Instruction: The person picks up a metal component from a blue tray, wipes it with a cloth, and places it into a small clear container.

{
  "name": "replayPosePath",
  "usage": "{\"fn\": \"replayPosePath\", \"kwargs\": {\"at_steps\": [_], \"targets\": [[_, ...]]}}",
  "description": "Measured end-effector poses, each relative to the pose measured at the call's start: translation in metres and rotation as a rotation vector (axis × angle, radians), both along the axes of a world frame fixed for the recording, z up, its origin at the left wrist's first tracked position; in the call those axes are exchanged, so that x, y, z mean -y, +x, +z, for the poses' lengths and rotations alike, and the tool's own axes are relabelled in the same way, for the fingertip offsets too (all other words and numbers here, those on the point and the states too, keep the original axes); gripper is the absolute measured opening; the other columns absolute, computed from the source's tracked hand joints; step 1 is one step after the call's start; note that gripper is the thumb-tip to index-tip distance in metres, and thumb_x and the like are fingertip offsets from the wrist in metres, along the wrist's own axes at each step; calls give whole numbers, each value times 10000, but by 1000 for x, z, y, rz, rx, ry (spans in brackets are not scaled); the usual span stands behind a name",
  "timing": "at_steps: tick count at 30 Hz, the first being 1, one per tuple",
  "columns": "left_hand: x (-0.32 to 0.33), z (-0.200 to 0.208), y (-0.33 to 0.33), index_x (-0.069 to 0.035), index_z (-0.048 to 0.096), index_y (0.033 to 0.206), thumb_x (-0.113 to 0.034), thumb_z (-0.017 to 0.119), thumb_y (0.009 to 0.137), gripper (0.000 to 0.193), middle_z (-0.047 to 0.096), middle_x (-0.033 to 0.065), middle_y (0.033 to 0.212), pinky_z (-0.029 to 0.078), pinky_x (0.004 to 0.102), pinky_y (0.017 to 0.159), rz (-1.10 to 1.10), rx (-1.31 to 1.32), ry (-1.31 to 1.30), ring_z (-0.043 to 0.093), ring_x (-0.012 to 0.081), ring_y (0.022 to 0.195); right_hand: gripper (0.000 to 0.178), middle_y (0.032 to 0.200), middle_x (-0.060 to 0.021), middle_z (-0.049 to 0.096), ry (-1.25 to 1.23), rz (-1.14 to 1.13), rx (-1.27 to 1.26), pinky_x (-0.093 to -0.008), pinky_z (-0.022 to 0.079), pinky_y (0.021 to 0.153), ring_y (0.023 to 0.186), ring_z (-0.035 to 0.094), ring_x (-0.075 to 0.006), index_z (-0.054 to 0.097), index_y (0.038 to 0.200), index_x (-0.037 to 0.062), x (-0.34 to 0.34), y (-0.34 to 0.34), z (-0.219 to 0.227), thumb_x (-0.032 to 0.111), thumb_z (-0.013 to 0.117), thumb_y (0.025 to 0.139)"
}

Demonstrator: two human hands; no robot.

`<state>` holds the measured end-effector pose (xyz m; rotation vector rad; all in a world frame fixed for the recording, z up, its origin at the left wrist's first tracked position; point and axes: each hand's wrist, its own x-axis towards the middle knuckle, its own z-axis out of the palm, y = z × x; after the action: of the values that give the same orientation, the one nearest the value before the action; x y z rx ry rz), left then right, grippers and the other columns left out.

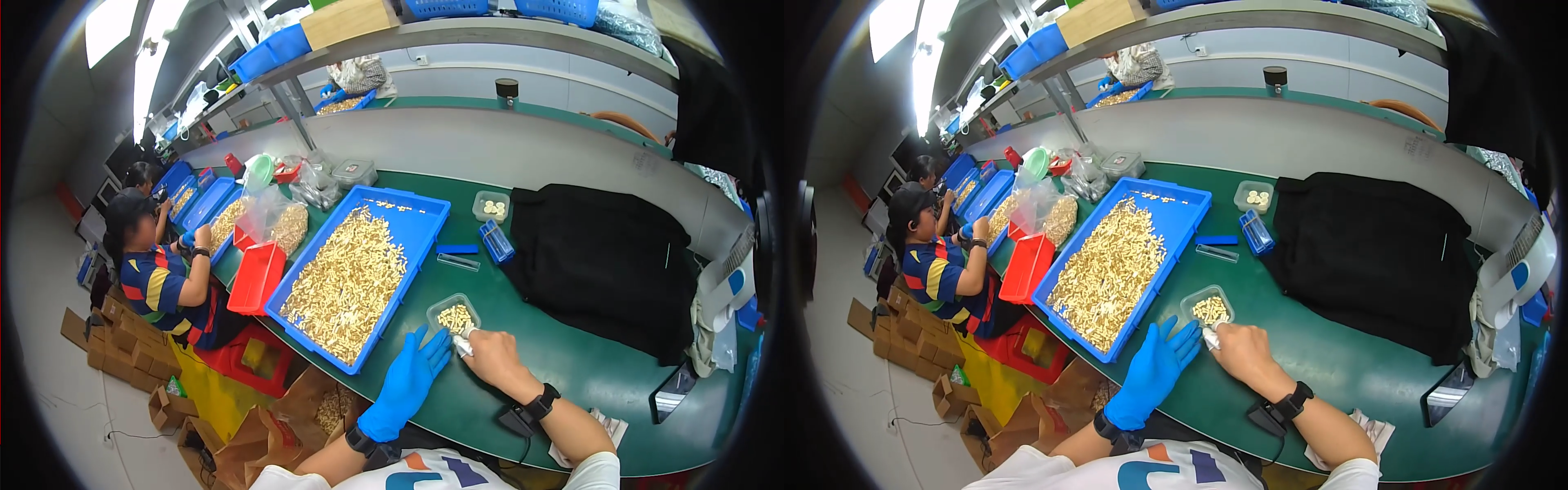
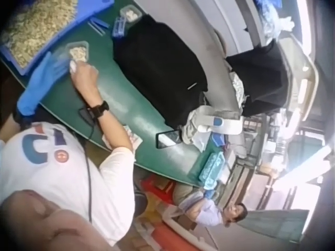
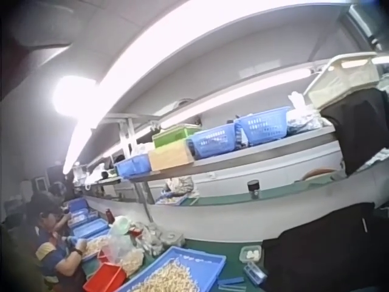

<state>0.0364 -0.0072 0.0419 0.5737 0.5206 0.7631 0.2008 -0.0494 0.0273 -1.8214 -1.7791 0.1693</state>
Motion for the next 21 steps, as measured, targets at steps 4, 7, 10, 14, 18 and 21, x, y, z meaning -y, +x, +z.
{"fn": "replayPosePath", "kwargs": {"at_steps": [4, 7, 10, 14, 18, 21], "targets": [[-26, 17, -23, 5, 441, 1222, -246, 457, 916, 396, 459, 179, 1246, 353, 388, 989, 34, -363, 352, 458, 273, 1150, 190, 665, -145, 608, -41, 105, -38, -439, 465, 537, 607, 595, -333, 581, 735, 48, 6, -10, 0, 236, 605, 754], [-84, 13, -61, 4, 596, 1058, -153, 587, 824, 282, 625, 122, 1012, 446, 345, 870, 258, -974, 1009, 586, 235, 972, 192, 675, -141, 612, -75, 199, -37, -437, 466, 541, 611, 596, -332, 589, 749, 52, 8, -19, -6, 244, 601, 760], [-132, -10, -119, -51, 622, 1009, -220, 641, 757, 304, 623, 144, 961, 471, 350, 791, -12, -1461, 1489, 602, 275, 894, 192, 686, -137, 617, -90, 291, -9, -433, 466, 545, 619, 597, -330, 599, 767, 56, 7, -24, -9, 248, 600, 764], [-127, -3, -119, -60, 640, 938, -242, 671, 719, 286, 621, 155, 935, 474, 361, 736, -254, -1450, 1184, 594, 310, 863, 196, 700, -137, 621, -125, 285, -36, -431, 467, 555, 634, 599, -327, 614, 798, 62, 5, -23, -20, 254, 596, 766], [-115, -22, -122, -68, 643, 911, -198, 672, 714, 237, 626, 136, 889, 474, 351, 693, 2, -1425, 1237, 605, 289, 821, 201, 676, -141, 607, -124, 288, -56, -441, 459, 566, 630, 586, -343, 620, 796, 76, 8, -24, -21, 275, 603, 776], [-110, -25, -120, -49, 638, 903, -174, 665, 730, 215, 629, 114, 845, 471, 321, 678, 195, -1353, 1105, 609, 240, 788, 201, 677, -144, 606, -169, 288, -33, -446, 458, 569, 630, 586, -346, 618, 800, 82, 6, -25, -23, 281, 596, 780]]}}
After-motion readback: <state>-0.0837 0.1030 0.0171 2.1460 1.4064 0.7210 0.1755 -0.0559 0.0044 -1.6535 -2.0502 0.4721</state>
